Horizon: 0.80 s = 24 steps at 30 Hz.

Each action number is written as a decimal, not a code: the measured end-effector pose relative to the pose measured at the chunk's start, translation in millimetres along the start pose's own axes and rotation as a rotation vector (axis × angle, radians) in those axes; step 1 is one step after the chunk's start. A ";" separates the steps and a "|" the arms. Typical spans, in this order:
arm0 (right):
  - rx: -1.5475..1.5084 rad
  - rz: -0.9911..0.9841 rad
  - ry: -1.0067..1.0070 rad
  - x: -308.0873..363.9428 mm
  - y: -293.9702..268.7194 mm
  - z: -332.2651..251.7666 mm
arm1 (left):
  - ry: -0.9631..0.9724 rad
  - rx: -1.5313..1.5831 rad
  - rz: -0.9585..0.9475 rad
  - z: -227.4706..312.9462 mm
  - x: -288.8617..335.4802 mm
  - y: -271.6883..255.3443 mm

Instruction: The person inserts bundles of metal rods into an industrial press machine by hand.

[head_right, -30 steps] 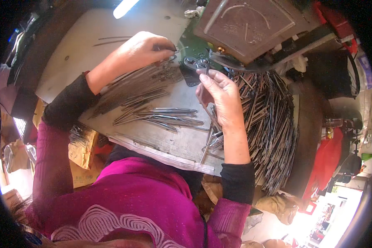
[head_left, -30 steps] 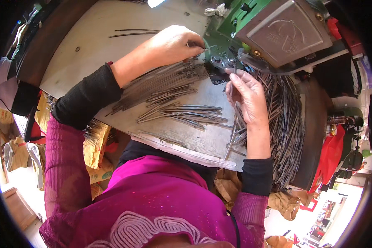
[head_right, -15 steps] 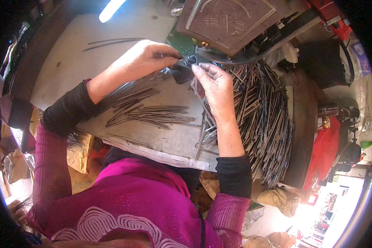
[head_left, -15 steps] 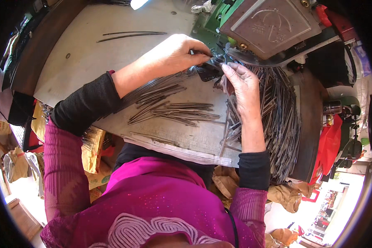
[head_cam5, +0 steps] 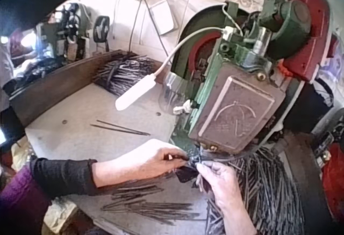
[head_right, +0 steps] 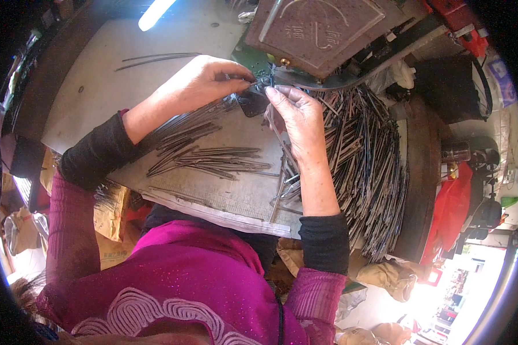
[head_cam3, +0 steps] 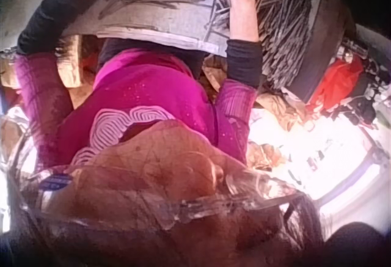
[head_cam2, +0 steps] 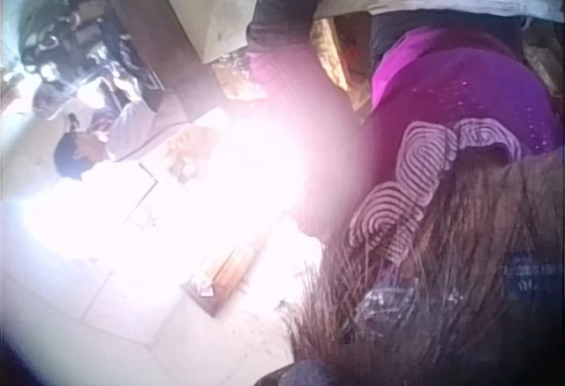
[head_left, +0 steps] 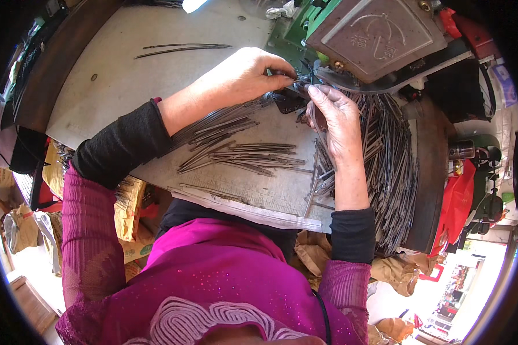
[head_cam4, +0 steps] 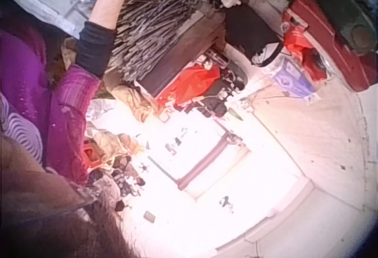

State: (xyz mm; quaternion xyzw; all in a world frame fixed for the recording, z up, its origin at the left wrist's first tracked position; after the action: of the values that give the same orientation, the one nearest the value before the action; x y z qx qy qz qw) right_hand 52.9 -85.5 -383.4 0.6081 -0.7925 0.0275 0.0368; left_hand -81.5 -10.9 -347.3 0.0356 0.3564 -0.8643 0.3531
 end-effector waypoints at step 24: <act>-0.061 0.007 -0.001 1.1 3.2 -1.3 | -0.275 0.629 -0.212 -18.1 5.2 19.8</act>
State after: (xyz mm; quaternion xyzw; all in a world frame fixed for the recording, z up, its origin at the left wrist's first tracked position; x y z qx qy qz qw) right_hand 49.6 -85.6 -382.0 0.6041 -0.7950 0.0033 0.0549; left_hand -76.3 -12.2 -374.1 -0.0110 0.0236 -0.9603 0.2779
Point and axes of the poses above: each hand's wrist, its own x-axis away from the middle knuckle, its own y-axis out of the palm, z = x × y, the point moved 9 cm from there along -x, towards the middle knuckle, and after that the axes turned 1 degree about y, right-handed, at the moved point
